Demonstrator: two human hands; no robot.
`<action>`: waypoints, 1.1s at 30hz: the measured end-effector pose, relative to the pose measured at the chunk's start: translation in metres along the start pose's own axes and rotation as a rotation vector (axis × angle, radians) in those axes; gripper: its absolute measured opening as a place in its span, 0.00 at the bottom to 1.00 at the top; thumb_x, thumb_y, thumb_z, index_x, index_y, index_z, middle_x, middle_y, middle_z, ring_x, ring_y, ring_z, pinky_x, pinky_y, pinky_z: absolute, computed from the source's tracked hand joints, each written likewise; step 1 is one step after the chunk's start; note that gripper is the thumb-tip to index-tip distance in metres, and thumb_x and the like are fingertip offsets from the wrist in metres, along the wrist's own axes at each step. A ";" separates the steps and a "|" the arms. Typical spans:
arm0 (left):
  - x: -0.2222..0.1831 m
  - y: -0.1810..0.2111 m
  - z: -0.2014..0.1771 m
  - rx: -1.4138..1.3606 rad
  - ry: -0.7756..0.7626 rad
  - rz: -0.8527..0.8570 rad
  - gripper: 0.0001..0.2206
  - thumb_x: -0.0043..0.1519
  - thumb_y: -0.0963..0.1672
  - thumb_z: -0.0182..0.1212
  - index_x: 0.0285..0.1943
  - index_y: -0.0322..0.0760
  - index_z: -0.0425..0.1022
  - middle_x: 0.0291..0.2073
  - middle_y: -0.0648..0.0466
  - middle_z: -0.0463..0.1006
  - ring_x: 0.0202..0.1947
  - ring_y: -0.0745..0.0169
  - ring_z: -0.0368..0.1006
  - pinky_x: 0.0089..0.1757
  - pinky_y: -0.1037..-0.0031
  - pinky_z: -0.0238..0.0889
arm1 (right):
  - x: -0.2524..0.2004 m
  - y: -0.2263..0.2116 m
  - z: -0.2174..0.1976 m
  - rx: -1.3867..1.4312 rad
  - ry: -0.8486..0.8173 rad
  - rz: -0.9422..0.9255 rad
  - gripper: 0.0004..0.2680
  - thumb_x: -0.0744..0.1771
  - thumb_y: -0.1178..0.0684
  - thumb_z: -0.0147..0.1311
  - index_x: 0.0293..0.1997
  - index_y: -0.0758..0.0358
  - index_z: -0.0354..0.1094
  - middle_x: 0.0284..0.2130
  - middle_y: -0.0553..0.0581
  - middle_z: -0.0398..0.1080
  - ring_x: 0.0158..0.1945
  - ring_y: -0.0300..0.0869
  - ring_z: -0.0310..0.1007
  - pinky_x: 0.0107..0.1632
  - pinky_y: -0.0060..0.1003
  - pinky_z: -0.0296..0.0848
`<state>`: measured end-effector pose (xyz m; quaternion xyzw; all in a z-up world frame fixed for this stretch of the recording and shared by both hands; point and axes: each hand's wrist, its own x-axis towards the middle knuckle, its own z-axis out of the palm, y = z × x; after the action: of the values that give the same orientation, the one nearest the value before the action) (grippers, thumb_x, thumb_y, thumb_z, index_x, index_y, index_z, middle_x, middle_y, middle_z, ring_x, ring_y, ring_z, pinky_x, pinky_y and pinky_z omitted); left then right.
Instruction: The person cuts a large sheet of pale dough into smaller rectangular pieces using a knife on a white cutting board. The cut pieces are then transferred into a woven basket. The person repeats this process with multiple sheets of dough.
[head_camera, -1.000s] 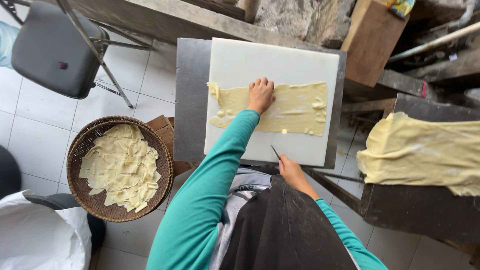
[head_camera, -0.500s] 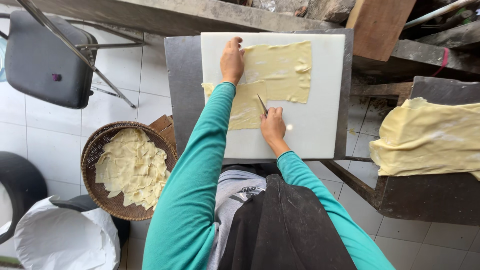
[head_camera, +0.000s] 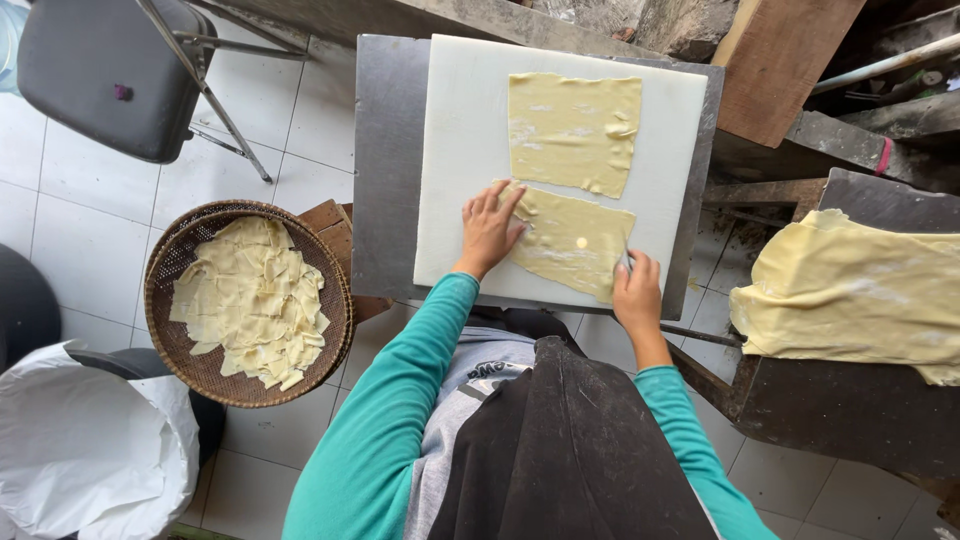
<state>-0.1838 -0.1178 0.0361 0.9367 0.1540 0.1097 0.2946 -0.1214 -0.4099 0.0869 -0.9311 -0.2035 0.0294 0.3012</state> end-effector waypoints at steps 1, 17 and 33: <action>0.000 -0.001 0.002 0.057 -0.032 0.039 0.28 0.53 0.48 0.74 0.63 0.50 0.69 0.65 0.54 0.66 0.65 0.51 0.61 0.61 0.45 0.47 | 0.006 -0.007 -0.003 -0.020 -0.108 -0.049 0.11 0.70 0.52 0.48 0.58 0.63 0.66 0.46 0.69 0.70 0.42 0.62 0.74 0.42 0.53 0.73; -0.034 -0.002 0.017 0.357 -0.401 0.061 0.39 0.66 0.62 0.44 0.83 0.51 0.36 0.81 0.63 0.36 0.80 0.63 0.30 0.67 0.32 0.15 | 0.055 0.010 0.007 -0.588 -0.556 -0.506 0.11 0.66 0.58 0.47 0.52 0.54 0.69 0.37 0.55 0.72 0.36 0.53 0.79 0.33 0.48 0.77; -0.024 -0.002 0.045 0.333 -0.232 0.148 0.30 0.70 0.52 0.42 0.82 0.44 0.43 0.81 0.58 0.43 0.80 0.62 0.35 0.70 0.43 0.21 | 0.076 -0.059 0.112 0.043 -0.314 0.220 0.17 0.69 0.56 0.43 0.66 0.63 0.62 0.42 0.79 0.73 0.47 0.69 0.74 0.50 0.59 0.72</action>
<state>-0.1936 -0.1479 -0.0044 0.9876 0.0657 -0.0044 0.1425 -0.0926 -0.2750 0.0347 -0.9251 -0.1444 0.2115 0.2804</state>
